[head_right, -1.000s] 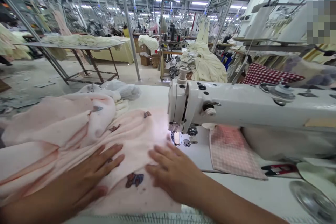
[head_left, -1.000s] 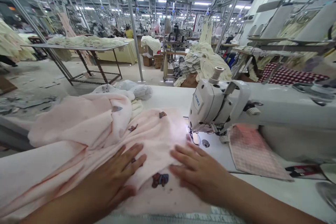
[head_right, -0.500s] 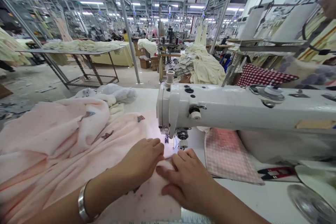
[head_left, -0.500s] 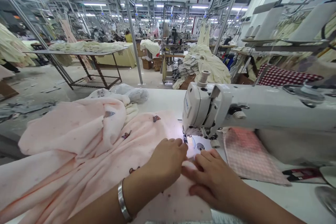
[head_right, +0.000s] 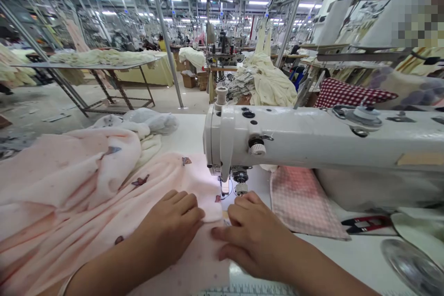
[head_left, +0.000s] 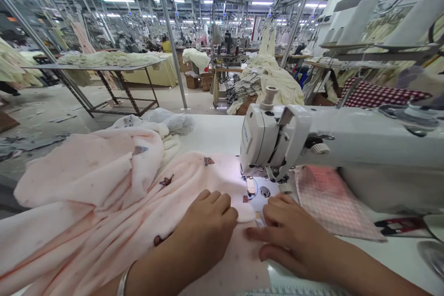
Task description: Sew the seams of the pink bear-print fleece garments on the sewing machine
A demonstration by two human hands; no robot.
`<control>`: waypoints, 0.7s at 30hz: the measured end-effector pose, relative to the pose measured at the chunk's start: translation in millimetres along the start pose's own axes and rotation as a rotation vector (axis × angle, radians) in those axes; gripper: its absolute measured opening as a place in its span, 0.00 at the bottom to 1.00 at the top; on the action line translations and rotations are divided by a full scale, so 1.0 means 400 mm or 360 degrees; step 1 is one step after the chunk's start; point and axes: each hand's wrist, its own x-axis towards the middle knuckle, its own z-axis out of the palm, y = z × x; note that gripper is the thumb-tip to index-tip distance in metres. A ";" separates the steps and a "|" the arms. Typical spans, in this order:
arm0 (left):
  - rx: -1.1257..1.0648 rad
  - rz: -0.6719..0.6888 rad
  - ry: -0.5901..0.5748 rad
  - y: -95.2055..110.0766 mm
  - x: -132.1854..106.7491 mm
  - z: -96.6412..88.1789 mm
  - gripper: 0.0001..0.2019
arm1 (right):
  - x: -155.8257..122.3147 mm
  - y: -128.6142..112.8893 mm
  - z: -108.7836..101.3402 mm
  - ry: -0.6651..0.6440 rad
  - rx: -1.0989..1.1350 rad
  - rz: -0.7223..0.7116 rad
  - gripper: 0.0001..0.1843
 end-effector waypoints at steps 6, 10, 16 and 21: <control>0.0191 0.0303 -0.0008 0.026 0.021 0.021 0.06 | 0.007 0.009 0.028 -0.0121 -0.0008 0.0200 0.13; 0.0073 0.0419 -0.0171 0.026 -0.004 0.035 0.10 | -0.014 0.036 0.025 0.0004 0.0097 0.0349 0.09; -0.0209 0.0277 -0.0283 0.013 -0.013 0.024 0.12 | -0.001 0.050 0.030 0.0031 -0.0051 0.0518 0.11; -0.0366 0.0143 -0.0363 -0.023 -0.006 0.012 0.17 | 0.036 0.101 0.047 0.0199 -0.0151 0.0676 0.10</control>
